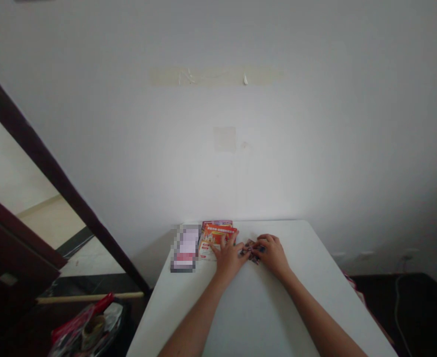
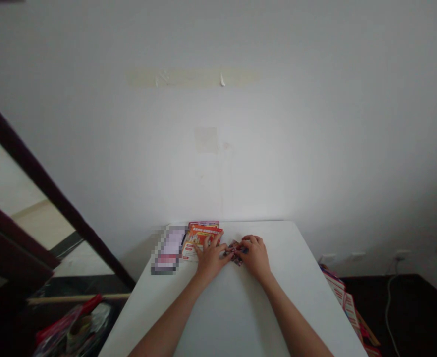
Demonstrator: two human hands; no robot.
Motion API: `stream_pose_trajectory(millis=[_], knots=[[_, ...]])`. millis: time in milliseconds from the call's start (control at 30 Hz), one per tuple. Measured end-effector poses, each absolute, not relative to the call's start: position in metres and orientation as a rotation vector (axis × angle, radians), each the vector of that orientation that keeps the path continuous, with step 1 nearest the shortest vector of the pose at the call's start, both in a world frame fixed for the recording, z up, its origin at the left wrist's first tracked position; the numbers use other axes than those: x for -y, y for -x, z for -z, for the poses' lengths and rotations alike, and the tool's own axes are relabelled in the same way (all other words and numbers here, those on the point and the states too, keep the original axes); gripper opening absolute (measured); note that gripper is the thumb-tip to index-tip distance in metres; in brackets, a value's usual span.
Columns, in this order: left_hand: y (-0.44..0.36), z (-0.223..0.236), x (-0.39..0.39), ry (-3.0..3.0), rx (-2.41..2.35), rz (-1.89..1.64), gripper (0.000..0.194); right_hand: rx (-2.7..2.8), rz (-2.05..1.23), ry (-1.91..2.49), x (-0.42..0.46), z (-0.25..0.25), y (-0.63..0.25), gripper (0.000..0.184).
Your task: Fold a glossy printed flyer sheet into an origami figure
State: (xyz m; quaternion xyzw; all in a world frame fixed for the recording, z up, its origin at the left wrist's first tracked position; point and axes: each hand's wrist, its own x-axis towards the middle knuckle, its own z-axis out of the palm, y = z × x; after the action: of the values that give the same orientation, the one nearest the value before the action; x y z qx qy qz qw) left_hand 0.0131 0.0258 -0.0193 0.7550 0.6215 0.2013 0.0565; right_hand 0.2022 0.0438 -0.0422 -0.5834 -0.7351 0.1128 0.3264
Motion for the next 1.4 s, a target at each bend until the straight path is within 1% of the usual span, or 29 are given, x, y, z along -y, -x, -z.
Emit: stream_pose_trajectory(millis=[167,333,667,900,1067,1200,1400], knots=[[-0.015,0.017,-0.024,-2.263,-1.896,-0.624,0.025,1.986,-0.372,1.460,-0.049,0.047,-0.216,0.017],[-0.015,0.016,-0.024,-2.246,-1.889,-0.627,0.023,1.949,-0.345,1.451,-0.050,0.049,-0.220,0.013],[-0.017,0.015,-0.024,-2.254,-1.910,-0.612,0.022,1.929,-0.250,1.597,-0.046,0.040,-0.208,0.010],[-0.021,0.019,-0.019,-2.301,-1.896,-0.656,0.028,1.925,-0.196,1.647,-0.045,0.038,-0.206,0.008],[-0.022,0.020,-0.017,-2.311,-1.858,-0.688,0.025,1.961,-0.190,1.628,-0.047,0.037,-0.209,0.010],[-0.022,0.019,-0.018,-2.278,-1.860,-0.683,0.028,1.977,-0.200,1.611,-0.047,0.038,-0.212,0.010],[-0.024,0.016,-0.020,-2.270,-1.854,-0.667,0.023,1.994,-0.198,1.608,-0.049,0.039,-0.212,0.011]])
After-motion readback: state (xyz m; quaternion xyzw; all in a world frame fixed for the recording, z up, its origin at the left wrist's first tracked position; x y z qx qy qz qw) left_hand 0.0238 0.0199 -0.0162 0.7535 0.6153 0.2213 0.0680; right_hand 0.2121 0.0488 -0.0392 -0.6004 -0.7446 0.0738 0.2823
